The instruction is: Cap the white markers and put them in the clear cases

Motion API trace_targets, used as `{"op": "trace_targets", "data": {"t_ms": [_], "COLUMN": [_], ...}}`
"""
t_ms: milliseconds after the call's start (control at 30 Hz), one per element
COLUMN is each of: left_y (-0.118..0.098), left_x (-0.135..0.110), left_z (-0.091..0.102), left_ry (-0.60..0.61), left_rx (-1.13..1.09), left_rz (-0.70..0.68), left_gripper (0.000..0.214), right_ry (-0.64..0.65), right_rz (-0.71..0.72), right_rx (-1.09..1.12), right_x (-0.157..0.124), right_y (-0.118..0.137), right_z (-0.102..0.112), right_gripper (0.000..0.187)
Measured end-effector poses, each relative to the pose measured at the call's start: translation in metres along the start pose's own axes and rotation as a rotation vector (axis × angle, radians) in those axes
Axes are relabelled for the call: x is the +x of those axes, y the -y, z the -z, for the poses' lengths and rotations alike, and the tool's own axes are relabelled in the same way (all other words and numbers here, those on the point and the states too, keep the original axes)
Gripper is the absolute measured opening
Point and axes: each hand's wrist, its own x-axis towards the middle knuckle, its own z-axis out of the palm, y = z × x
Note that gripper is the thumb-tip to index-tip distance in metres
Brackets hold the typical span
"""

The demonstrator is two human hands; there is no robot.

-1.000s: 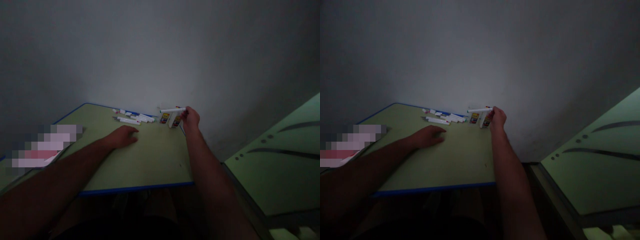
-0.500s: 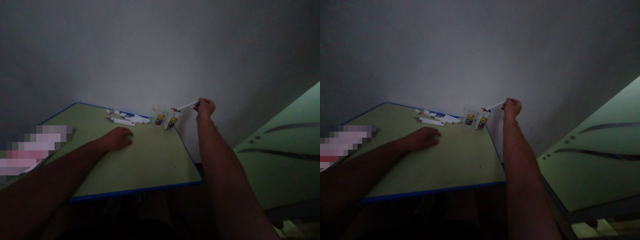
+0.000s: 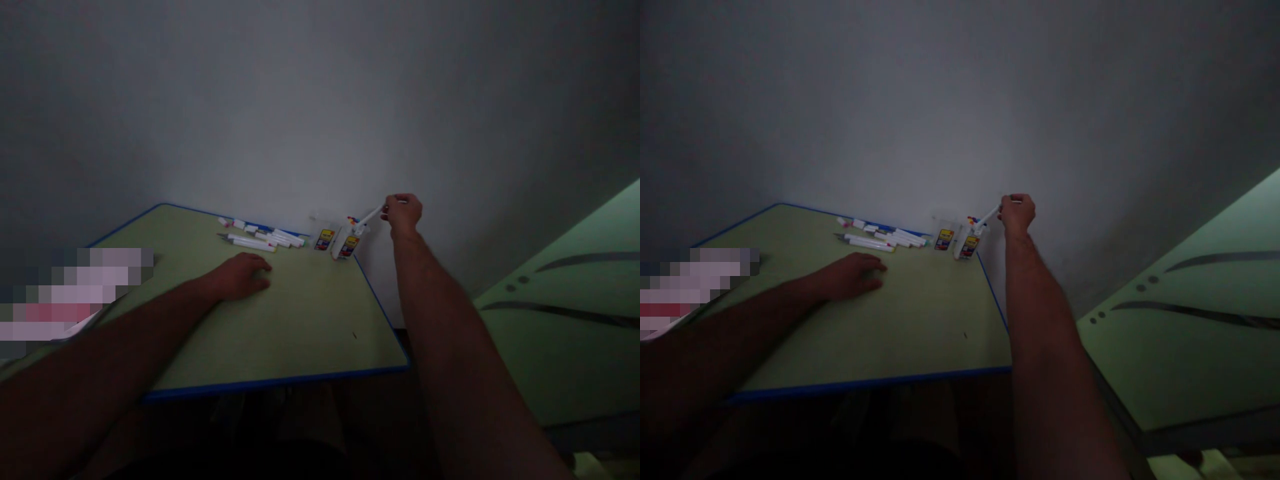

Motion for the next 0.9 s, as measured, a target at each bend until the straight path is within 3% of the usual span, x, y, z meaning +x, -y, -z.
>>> {"op": "trace_targets", "data": {"t_ms": [633,900], "left_y": [-0.001,-0.001], "left_x": [0.0,0.0], "left_z": [0.001,0.001], "left_ry": [0.01,0.009], "left_rx": [-0.015,0.009], "left_rz": [0.001,-0.004], "left_gripper": [0.058,0.052], "right_ry": [0.36,0.379], "right_rz": [0.064,0.191], "right_rx": [-0.338,-0.567], "right_x": [-0.013,-0.015], "right_y": [-0.029,-0.03], "right_z": [-0.024,-0.023], "right_gripper": [0.007,0.008]}}
